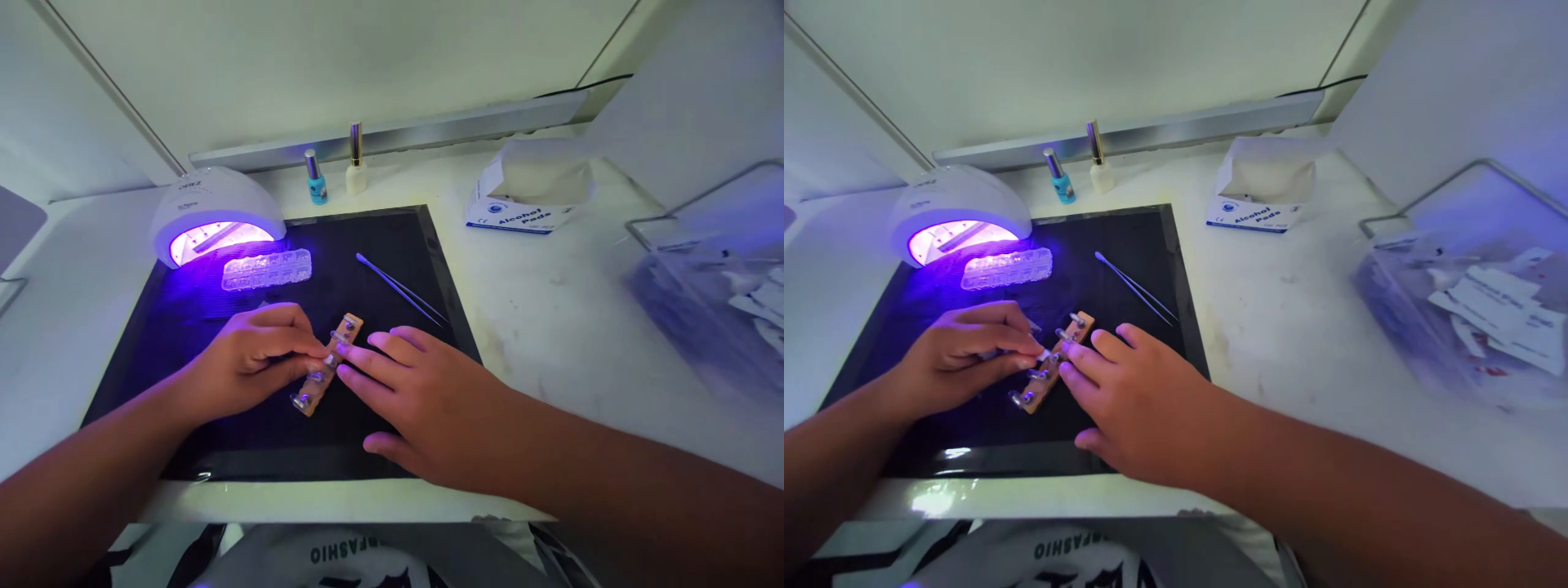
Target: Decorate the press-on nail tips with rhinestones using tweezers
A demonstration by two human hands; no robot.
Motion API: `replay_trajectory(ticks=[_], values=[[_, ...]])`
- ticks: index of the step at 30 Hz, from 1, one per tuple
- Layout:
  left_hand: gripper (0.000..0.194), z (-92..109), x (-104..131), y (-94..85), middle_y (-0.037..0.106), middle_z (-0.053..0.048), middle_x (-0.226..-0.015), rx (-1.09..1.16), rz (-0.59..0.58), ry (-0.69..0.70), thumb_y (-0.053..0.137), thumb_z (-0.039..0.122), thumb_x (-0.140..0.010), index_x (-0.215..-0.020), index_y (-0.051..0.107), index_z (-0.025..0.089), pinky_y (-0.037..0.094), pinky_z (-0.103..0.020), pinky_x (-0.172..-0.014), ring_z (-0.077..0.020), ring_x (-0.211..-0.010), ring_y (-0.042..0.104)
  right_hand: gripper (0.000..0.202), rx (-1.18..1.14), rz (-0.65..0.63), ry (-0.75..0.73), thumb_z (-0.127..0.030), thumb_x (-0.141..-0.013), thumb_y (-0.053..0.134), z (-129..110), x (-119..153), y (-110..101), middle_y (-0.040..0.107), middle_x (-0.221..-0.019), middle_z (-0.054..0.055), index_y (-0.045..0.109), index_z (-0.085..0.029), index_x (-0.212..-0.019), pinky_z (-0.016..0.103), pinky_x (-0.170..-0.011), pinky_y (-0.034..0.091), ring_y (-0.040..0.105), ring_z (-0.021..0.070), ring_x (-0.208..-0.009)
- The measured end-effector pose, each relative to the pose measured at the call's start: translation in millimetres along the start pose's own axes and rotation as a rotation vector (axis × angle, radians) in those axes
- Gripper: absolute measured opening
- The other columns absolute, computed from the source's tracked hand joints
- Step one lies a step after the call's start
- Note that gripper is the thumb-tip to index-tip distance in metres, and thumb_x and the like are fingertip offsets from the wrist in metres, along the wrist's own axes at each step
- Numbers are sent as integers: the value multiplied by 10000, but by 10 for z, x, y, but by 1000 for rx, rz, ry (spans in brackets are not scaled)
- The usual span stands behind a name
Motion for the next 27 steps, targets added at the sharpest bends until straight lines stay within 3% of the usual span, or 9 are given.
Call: replay_trajectory(ticks=[5,10,21,27], values=[[119,-1,-55,42,664,-22,-809,-7,-50,-4,642,152,-990,-989,761,144,530,-184,-616,-93,-683,648,715,-56,-66,23,-500,-947,653,-3,-39,171,535,-1580,128,488,-129,-1536,546,-1062,463,585,351,-1282],[155,-19,-64,104,656,-20,-807,-34,-108,-14,608,145,-1002,-1028,760,158,522,-201,-621,-97,-676,637,756,-94,-117,49,-527,-985,585,-6,-84,228,487,-1613,143,412,-92,-1579,591,-1112,414,540,369,-1326],[129,0,-27,24,647,-35,-808,-139,-103,50,596,121,-1003,-947,711,136,494,-219,-652,-115,-723,604,706,-68,-97,50,-516,-985,599,-15,-90,218,451,-1635,108,462,-116,-1551,575,-1076,426,552,351,-1325],[128,42,-53,77,656,-42,-810,-129,-126,67,584,149,-1017,-981,707,141,483,-241,-645,-126,-709,593,726,-55,-77,51,-525,-982,596,-14,-85,219,441,-1641,108,449,-105,-1556,579,-1060,434,562,356,-1313]])
Point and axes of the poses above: each hand's wrist, its own x-axis away from the middle knuckle, its own y-axis out of the palm, z = x × y, the point moved 7 cm from there along -x, towards the middle knuckle
